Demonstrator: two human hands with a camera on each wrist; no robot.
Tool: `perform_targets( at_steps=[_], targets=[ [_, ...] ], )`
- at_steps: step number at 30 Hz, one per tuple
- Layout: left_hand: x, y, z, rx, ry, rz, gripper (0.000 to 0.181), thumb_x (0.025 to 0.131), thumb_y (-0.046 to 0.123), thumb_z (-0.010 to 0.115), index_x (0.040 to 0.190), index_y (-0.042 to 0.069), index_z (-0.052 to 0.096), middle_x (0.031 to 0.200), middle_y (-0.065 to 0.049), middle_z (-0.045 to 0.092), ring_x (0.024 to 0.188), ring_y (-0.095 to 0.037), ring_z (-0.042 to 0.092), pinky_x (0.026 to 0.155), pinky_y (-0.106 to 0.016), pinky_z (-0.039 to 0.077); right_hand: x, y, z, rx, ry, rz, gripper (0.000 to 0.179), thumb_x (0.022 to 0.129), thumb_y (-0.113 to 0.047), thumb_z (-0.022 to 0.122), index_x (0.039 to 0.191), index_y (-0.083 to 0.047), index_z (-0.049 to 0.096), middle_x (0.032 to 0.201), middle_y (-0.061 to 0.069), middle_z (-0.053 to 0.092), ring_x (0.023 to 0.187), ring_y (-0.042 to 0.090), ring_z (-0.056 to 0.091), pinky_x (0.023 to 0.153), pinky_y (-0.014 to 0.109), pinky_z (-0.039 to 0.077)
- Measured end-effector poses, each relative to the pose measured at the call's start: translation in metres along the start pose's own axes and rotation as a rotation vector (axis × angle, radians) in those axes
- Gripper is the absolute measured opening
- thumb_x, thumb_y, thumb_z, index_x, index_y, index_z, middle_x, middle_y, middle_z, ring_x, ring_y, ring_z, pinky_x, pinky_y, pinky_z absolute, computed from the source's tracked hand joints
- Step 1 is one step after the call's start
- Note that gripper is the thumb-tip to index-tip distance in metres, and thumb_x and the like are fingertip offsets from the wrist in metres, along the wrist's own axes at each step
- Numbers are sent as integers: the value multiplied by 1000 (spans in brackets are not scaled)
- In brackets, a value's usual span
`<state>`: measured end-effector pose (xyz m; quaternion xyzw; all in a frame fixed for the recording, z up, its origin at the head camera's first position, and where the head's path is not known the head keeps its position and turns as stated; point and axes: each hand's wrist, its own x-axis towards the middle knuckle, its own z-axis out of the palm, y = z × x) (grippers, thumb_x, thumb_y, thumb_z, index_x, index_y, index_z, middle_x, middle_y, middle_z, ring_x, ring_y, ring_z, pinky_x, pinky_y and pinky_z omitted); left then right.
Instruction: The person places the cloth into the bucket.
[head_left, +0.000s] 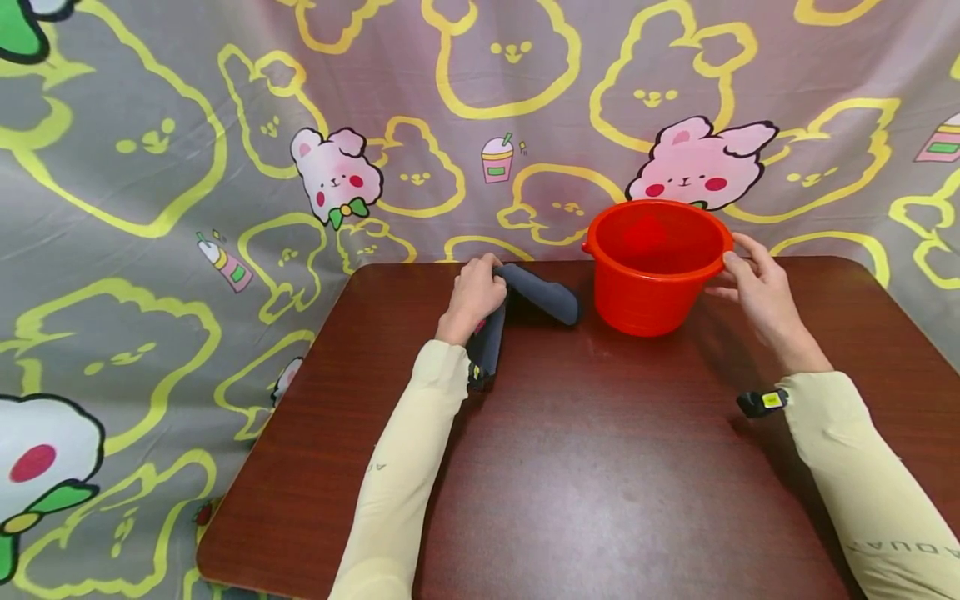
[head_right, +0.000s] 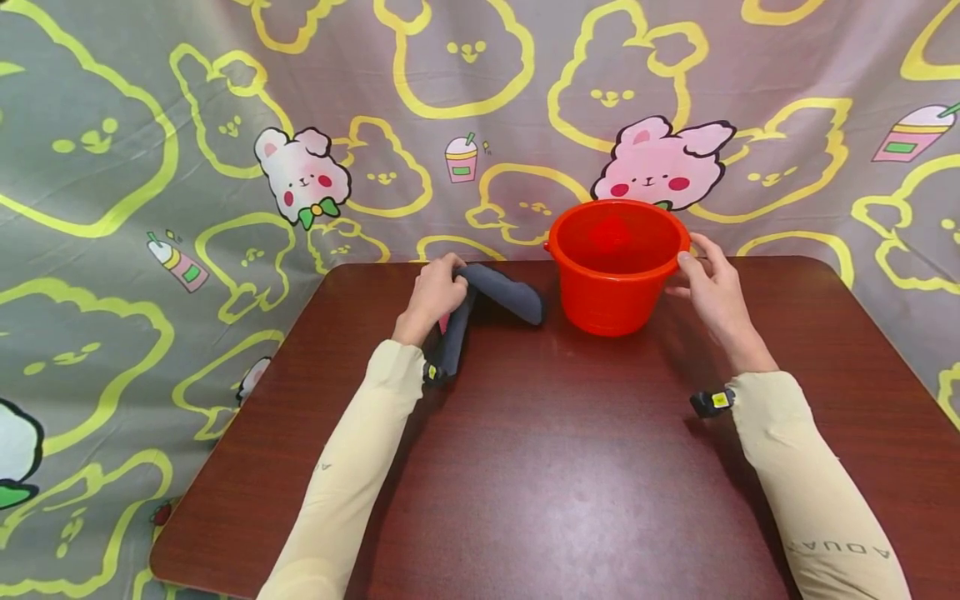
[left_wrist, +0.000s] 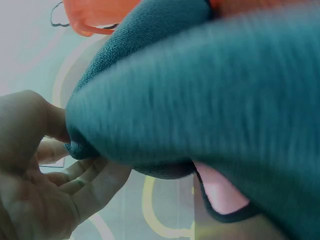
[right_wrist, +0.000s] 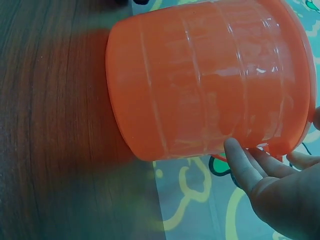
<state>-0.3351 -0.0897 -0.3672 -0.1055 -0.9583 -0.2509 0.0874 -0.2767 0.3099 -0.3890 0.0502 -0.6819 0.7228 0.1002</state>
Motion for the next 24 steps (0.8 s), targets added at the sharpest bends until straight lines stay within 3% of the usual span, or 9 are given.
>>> perform_targets(
  at_steps=[8, 14, 20, 24],
  targets=[
    [-2, 11, -12, -78, 11, -29, 30, 95, 18, 48, 121, 13, 63, 120, -8, 67, 99, -28, 62, 96, -46, 47, -1, -2, -2, 14, -15, 11, 58, 99, -25, 56, 152, -13, 34, 111, -6, 63, 86, 1, 70, 66, 17, 57],
    [-2, 19, -21, -101, 23, -19, 30, 96, 17, 49, 122, 14, 65, 121, -8, 66, 103, -28, 61, 94, -44, 48, -1, -4, -6, 15, -31, 22, 60, 99, -24, 57, 152, -12, 33, 108, -9, 66, 85, 1, 70, 65, 18, 57],
    [1, 27, -32, -202, 107, -11, 27, 94, 16, 52, 117, 13, 66, 111, -11, 69, 99, -30, 62, 89, -42, 51, 0, -4, -2, 71, -26, -8, 57, 99, -20, 57, 150, -8, 35, 106, -8, 67, 84, 2, 71, 66, 19, 57],
    [3, 34, -40, -277, 167, -12, 27, 94, 16, 52, 116, 12, 67, 108, -11, 70, 94, -28, 63, 85, -40, 52, -2, -5, 0, 49, -11, 13, 57, 99, -24, 57, 150, -12, 36, 115, -4, 61, 87, 1, 69, 65, 19, 57]
  ],
)
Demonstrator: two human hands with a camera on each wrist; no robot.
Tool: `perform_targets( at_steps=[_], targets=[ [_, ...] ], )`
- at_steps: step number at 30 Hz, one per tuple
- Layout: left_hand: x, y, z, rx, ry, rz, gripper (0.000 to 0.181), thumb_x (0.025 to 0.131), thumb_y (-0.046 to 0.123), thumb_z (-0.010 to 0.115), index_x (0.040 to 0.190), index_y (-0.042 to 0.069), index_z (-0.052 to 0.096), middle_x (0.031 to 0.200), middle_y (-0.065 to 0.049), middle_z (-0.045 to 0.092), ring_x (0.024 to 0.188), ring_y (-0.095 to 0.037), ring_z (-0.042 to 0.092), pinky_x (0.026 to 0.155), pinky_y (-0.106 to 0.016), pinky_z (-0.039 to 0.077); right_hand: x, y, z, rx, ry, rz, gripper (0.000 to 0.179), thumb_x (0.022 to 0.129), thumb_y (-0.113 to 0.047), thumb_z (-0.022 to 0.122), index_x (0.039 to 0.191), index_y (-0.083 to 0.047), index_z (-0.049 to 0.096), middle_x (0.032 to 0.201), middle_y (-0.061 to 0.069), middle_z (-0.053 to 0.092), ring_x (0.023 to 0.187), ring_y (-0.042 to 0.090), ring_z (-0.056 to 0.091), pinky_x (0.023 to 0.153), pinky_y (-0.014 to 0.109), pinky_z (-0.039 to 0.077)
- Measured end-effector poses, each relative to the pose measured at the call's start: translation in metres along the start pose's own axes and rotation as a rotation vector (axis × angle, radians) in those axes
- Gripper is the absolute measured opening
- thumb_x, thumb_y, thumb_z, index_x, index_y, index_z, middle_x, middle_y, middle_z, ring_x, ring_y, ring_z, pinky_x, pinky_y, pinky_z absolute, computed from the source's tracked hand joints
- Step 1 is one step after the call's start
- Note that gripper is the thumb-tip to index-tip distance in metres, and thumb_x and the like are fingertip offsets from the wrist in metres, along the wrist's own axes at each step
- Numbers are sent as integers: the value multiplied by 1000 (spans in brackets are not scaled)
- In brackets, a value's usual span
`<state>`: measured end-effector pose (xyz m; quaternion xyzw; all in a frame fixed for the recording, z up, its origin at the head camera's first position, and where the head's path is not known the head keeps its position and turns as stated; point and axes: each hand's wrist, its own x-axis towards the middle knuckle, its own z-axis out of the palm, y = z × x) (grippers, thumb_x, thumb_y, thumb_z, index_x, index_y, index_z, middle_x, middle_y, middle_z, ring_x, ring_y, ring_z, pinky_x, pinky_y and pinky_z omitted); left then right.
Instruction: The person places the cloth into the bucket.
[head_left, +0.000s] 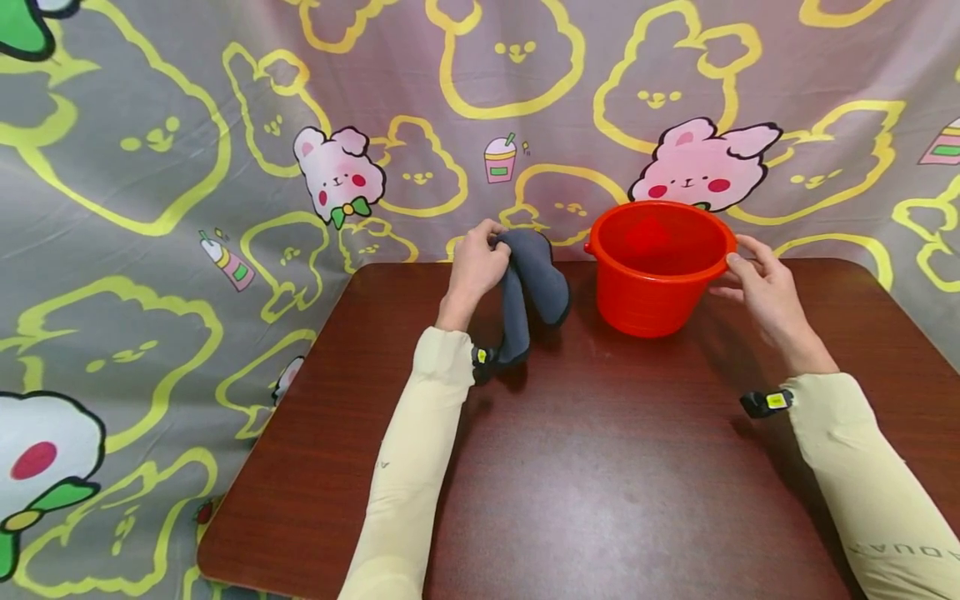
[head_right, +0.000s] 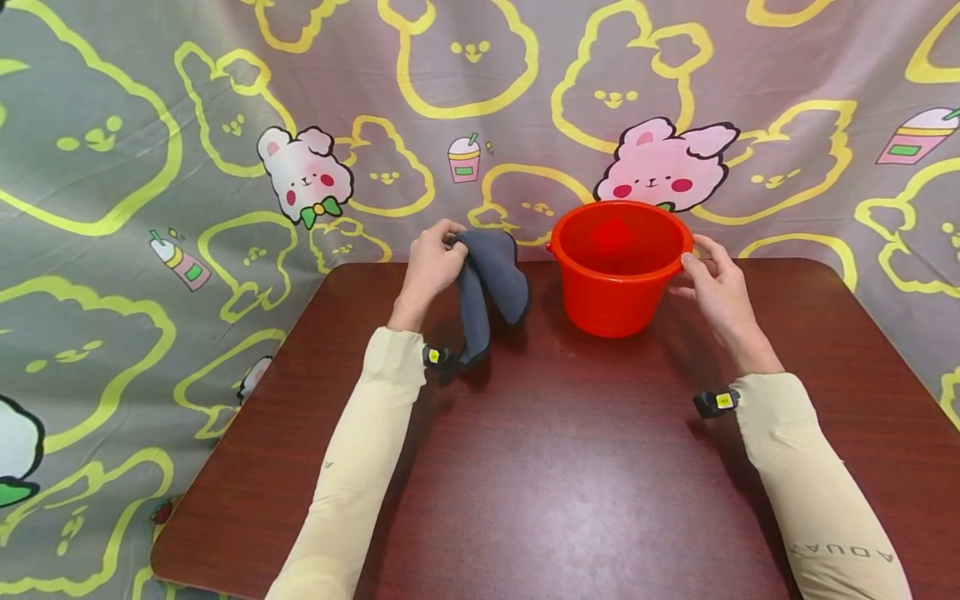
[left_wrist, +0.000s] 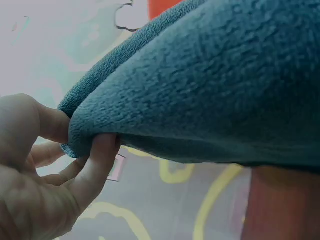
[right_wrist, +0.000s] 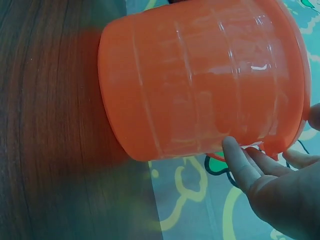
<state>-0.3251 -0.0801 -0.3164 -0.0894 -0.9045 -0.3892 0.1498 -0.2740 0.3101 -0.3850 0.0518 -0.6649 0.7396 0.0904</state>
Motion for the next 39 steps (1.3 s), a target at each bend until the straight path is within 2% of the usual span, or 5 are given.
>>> perform_targets(
  at_steps=[11, 21, 24, 30, 39],
  targets=[
    [6, 36, -12, -141, 115, -18, 23, 94, 19, 55, 114, 14, 66, 109, -7, 68, 94, -19, 64, 83, -36, 53, 0, -2, 0, -66, 15, 67, 61, 98, -33, 57, 153, -20, 32, 141, 7, 43, 97, 0, 65, 66, 20, 57],
    [8, 63, -18, -335, 264, 102, 26, 93, 10, 53, 117, 6, 63, 113, -11, 65, 95, -22, 65, 83, -28, 52, -1, -2, 0, -12, 9, 57, 60, 98, -30, 58, 152, -19, 35, 135, 3, 47, 95, 1, 67, 65, 20, 57],
    [8, 72, -16, -370, 293, 138, 25, 92, 7, 53, 115, 4, 63, 112, -13, 62, 92, -23, 64, 80, -26, 51, -1, -1, 0, -5, 10, 58, 60, 98, -30, 58, 152, -19, 34, 137, 4, 46, 95, 0, 67, 64, 20, 57],
    [11, 93, -7, -409, 279, 182, 23, 94, 7, 51, 116, 5, 60, 112, -10, 61, 88, -19, 65, 78, -20, 50, -1, 0, -2, -24, 11, 64, 61, 97, -31, 58, 153, -20, 34, 144, 9, 43, 96, 1, 67, 65, 19, 57],
    [15, 120, 9, -433, 323, 228, 23, 93, 2, 48, 114, 4, 59, 111, -10, 57, 85, -17, 63, 74, -14, 48, -1, -2, -2, -18, 0, 56, 61, 97, -30, 58, 152, -20, 35, 130, 2, 52, 95, 2, 67, 66, 20, 57]
  ],
)
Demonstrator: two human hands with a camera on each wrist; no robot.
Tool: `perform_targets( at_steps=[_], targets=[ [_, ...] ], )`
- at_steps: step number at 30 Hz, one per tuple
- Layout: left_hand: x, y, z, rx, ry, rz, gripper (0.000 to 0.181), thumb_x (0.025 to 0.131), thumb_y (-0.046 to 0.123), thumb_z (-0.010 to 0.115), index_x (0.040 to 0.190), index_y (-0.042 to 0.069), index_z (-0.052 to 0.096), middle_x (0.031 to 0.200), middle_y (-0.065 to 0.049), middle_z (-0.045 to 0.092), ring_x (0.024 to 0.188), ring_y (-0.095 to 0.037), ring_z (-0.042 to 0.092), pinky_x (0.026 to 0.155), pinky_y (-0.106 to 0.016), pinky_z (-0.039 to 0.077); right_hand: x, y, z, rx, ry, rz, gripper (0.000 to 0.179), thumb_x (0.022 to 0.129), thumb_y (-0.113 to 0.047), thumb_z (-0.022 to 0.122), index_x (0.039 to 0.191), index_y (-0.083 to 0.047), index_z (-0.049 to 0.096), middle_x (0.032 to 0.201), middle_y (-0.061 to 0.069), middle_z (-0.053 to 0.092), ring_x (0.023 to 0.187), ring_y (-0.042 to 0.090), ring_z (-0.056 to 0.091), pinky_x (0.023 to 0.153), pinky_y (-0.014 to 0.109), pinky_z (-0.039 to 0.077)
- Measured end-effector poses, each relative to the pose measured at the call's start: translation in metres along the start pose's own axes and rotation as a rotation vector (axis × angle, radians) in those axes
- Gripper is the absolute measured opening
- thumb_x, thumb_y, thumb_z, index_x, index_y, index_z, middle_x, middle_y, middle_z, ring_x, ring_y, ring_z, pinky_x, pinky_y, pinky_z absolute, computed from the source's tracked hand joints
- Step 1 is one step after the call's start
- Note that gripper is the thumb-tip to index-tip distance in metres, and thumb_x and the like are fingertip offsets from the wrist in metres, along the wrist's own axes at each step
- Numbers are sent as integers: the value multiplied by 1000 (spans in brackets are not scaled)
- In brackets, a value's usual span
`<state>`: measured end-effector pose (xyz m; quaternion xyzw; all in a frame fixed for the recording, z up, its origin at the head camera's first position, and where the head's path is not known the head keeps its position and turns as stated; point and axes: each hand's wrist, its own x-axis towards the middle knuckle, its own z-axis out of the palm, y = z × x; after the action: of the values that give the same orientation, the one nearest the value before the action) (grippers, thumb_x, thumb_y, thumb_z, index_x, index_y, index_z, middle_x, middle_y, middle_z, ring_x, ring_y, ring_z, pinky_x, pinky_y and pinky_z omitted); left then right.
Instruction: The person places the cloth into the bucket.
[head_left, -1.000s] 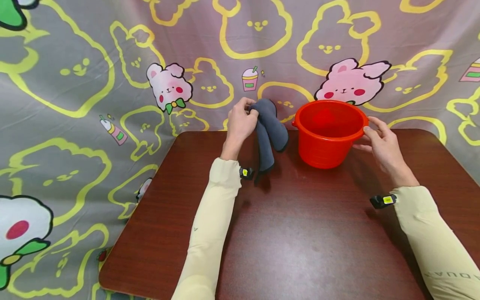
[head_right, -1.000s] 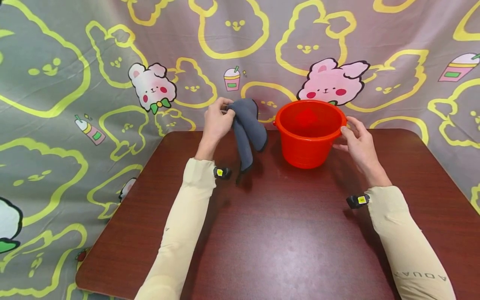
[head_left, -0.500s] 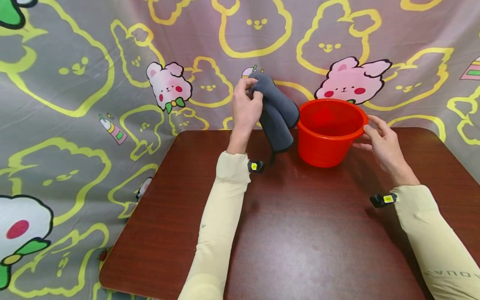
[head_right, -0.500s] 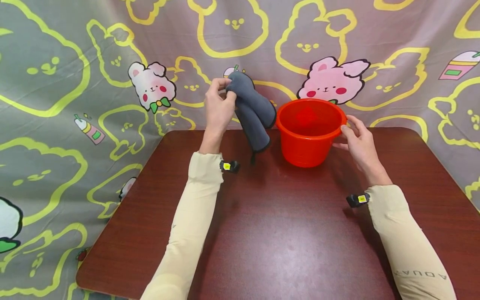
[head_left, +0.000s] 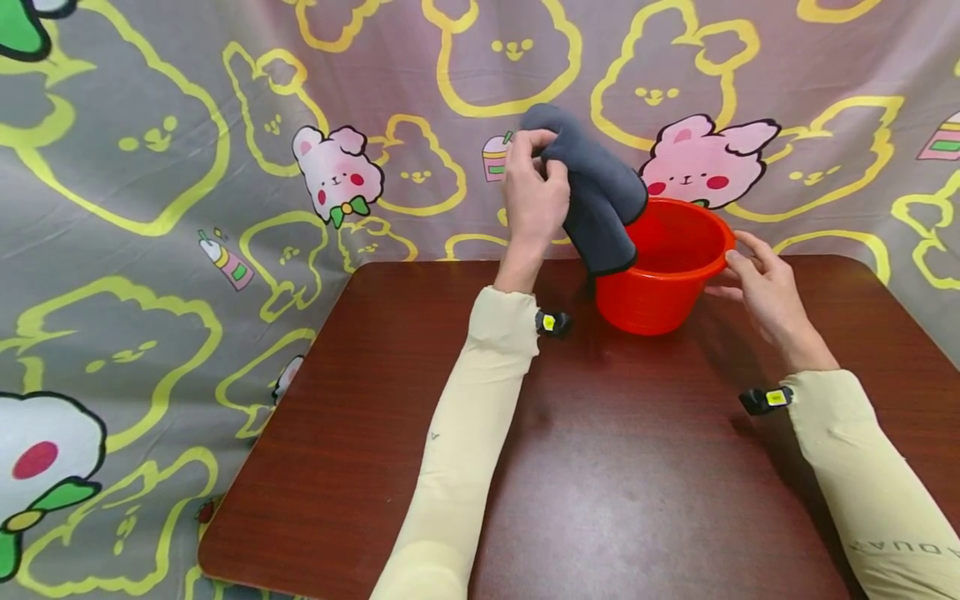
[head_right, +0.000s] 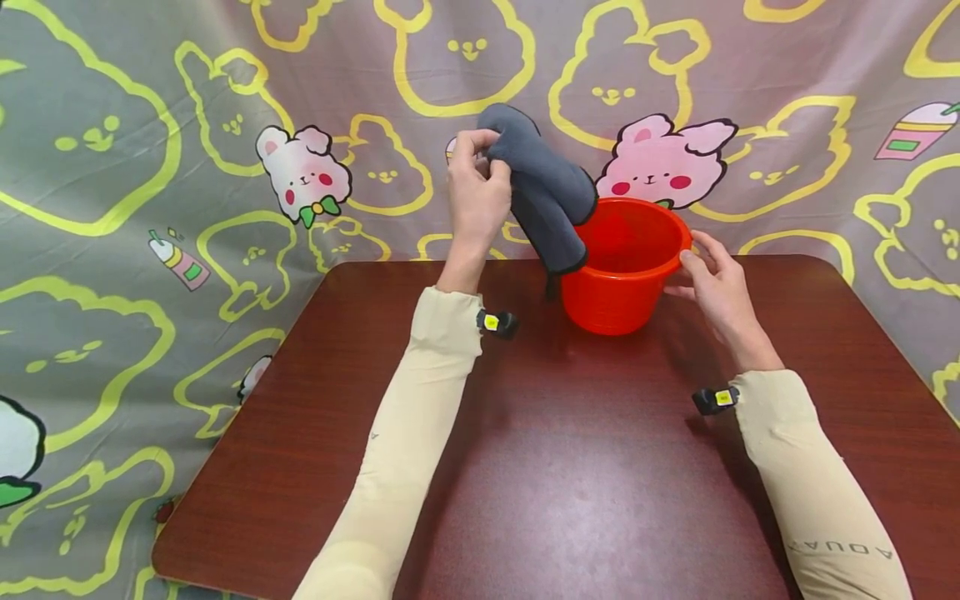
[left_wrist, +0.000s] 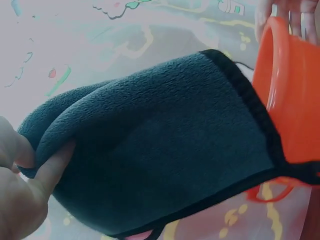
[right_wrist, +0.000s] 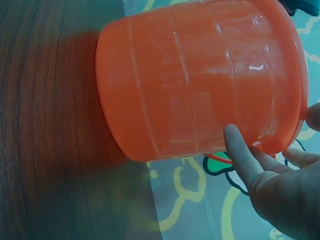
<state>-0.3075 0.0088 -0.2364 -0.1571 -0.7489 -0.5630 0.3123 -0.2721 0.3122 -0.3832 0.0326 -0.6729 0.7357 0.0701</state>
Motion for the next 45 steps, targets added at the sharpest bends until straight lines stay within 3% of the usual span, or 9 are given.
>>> perform_targets(
  at_steps=[5, 12, 17, 23, 29, 32, 36, 41, 45],
  targets=[
    [-2, 6, 15, 4, -2, 17, 23, 94, 3, 49, 114, 5, 59, 112, -11, 58, 87, -15, 64, 74, -13, 47, 0, 0, -1, 8, -1, 3, 61, 97, -30, 58, 153, -19, 35, 122, -2, 54, 94, 2, 67, 66, 19, 57],
    [-6, 15, 35, -83, -52, 67, 23, 94, 0, 46, 116, 3, 55, 112, -11, 52, 80, -13, 62, 71, -11, 46, -2, 1, -2, 31, -23, -4, 62, 98, -28, 59, 153, -17, 34, 118, -5, 57, 92, 3, 68, 67, 20, 58],
    [-7, 19, 42, -122, -53, 117, 22, 95, 0, 47, 115, 2, 56, 112, -12, 53, 76, -14, 62, 71, -11, 47, 0, 0, -1, 63, -29, -10, 60, 98, -25, 59, 152, -16, 35, 116, -4, 58, 91, 4, 69, 67, 24, 59],
    [-12, 5, 51, -126, -72, 109, 22, 95, 1, 48, 115, 3, 56, 118, -10, 55, 83, -13, 63, 76, -9, 47, 1, 0, -2, 62, -33, 5, 62, 97, -25, 59, 153, -17, 33, 115, -6, 60, 91, 5, 69, 67, 24, 59],
    [-23, -18, 70, -114, -126, 100, 21, 94, -1, 48, 112, 2, 57, 122, -11, 56, 74, -15, 60, 69, -10, 46, 0, 0, -2, 8, -19, 30, 63, 97, -31, 58, 153, -20, 33, 121, -6, 55, 92, 3, 68, 66, 22, 58],
    [-29, -25, 78, -104, -168, 76, 21, 93, -2, 47, 112, 2, 57, 124, -12, 57, 76, -14, 59, 70, -9, 46, 1, 1, 0, -1, -17, 33, 62, 98, -32, 58, 153, -20, 33, 120, -6, 54, 92, 3, 67, 65, 21, 58],
    [-35, -31, 82, -18, -277, -25, 25, 94, 1, 47, 116, 6, 58, 125, -10, 56, 89, -14, 61, 78, -10, 46, 3, 2, 2, 37, -19, 13, 60, 98, -29, 58, 152, -17, 34, 117, -4, 55, 91, 4, 68, 66, 23, 59],
    [-36, -35, 78, 148, -502, -166, 31, 97, 10, 48, 124, 18, 61, 133, 2, 55, 117, -10, 54, 97, -15, 44, 5, 3, 2, 43, -28, 3, 61, 98, -28, 58, 153, -16, 34, 118, -3, 55, 91, 5, 68, 67, 24, 59],
    [-35, -37, 70, 159, -581, -195, 29, 99, 17, 49, 125, 22, 61, 134, 7, 52, 114, -8, 52, 99, -19, 44, 5, 3, 2, 6, -27, 10, 62, 97, -31, 58, 153, -18, 34, 123, -1, 53, 93, 3, 67, 67, 22, 58]
  ],
)
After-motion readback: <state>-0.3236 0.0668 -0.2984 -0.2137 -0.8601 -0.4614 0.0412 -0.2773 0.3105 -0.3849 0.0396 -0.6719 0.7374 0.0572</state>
